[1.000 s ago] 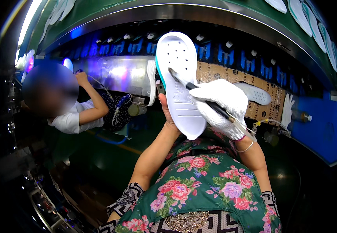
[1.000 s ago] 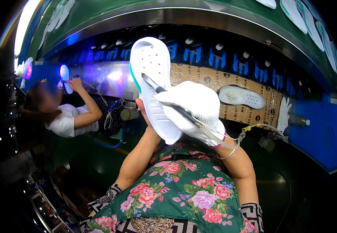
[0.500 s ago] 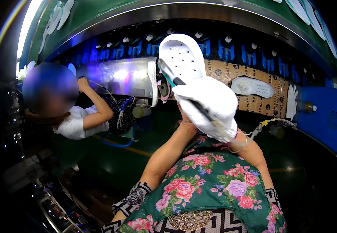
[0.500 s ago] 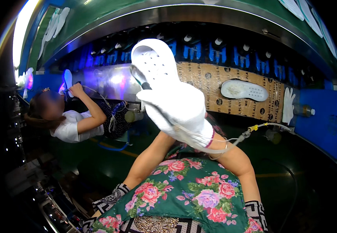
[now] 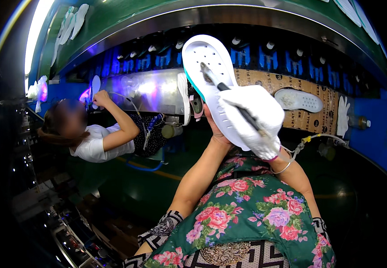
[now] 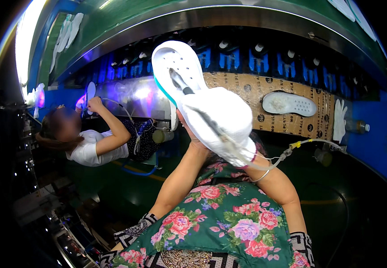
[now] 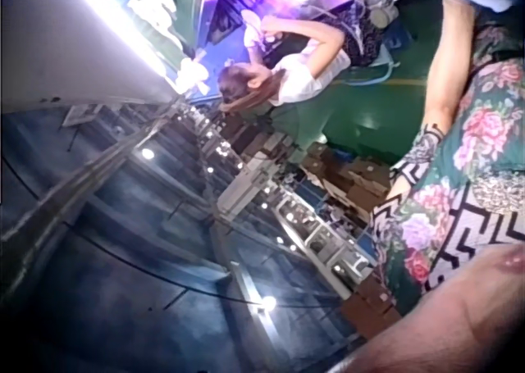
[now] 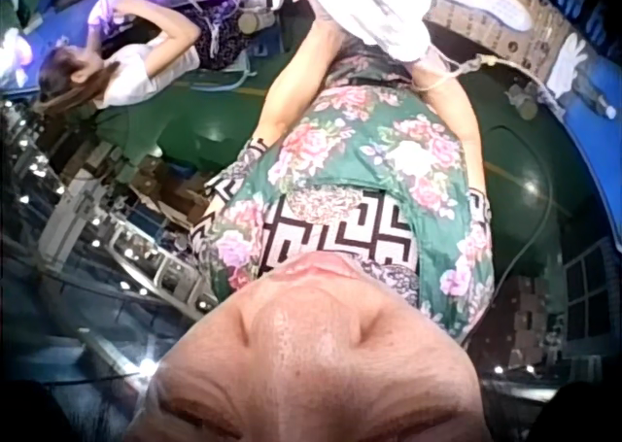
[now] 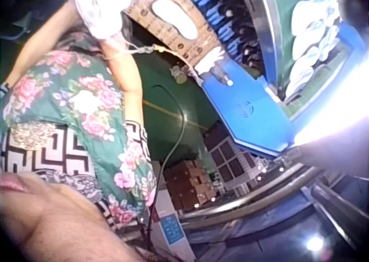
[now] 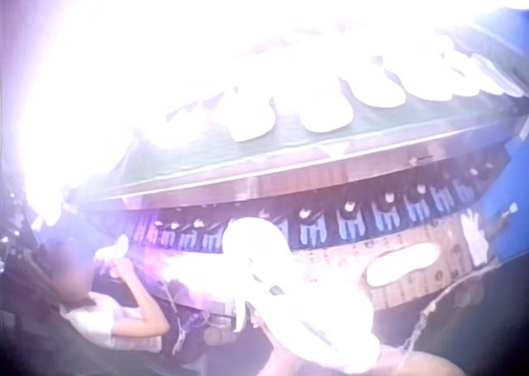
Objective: The person applies glue to the interior of shoe outsoles using a brush and then places them onto a moving conveyor belt.
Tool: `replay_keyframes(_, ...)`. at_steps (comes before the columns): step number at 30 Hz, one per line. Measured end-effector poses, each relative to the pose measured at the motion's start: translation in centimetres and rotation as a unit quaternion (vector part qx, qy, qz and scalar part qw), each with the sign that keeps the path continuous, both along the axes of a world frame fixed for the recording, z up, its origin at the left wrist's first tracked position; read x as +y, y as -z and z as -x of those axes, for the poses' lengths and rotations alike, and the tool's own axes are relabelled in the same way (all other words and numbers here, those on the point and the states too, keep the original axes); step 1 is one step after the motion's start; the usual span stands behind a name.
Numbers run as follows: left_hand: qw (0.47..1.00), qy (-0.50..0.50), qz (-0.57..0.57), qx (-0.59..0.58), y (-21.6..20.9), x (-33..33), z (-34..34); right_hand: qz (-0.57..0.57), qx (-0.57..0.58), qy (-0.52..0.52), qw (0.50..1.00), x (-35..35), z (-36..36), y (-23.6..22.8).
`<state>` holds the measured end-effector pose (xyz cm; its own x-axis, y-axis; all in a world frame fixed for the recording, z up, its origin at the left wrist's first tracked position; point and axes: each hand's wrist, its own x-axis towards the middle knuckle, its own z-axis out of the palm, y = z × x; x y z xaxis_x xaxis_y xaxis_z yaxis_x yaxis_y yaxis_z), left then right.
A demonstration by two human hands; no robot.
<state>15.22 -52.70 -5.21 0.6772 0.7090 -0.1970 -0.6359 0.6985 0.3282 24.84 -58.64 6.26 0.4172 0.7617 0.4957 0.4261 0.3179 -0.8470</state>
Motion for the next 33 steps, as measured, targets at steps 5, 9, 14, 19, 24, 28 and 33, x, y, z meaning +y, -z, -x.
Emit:
replay_keyframes(5,0.998,0.019,-0.041,-0.031,0.9,1.6,-0.1,0.018,-0.041,0.054,0.998,0.9,0.7,0.8)
replay_keyframes(9,0.999,-0.008,-0.049,0.007,-1.9,2.3,-0.1,0.007,0.166,-0.048,0.985,0.5,0.1,1.6)
replay_keyframes(14,0.983,0.035,0.013,-0.177,-2.6,2.7,-0.6,-0.035,-0.21,-0.077,0.974,0.1,-0.5,1.8)
replay_keyframes(19,0.993,-0.012,-0.055,-0.108,-3.0,4.2,-0.6,-0.008,0.082,-0.057,0.995,0.5,-0.2,2.2)
replay_keyframes(24,0.967,0.145,-0.1,-0.182,-2.1,5.9,0.4,-0.027,-0.131,-0.176,0.975,-0.1,-0.9,1.6)
replay_keyframes(28,0.974,0.038,-0.007,-0.225,-3.0,6.1,0.0,0.051,0.036,-0.143,0.988,-0.2,-1.2,3.3)
replay_keyframes(33,0.946,0.22,-0.044,-0.235,-2.4,7.6,1.2,0.03,-0.105,-0.216,0.97,-1.0,-1.4,2.1)
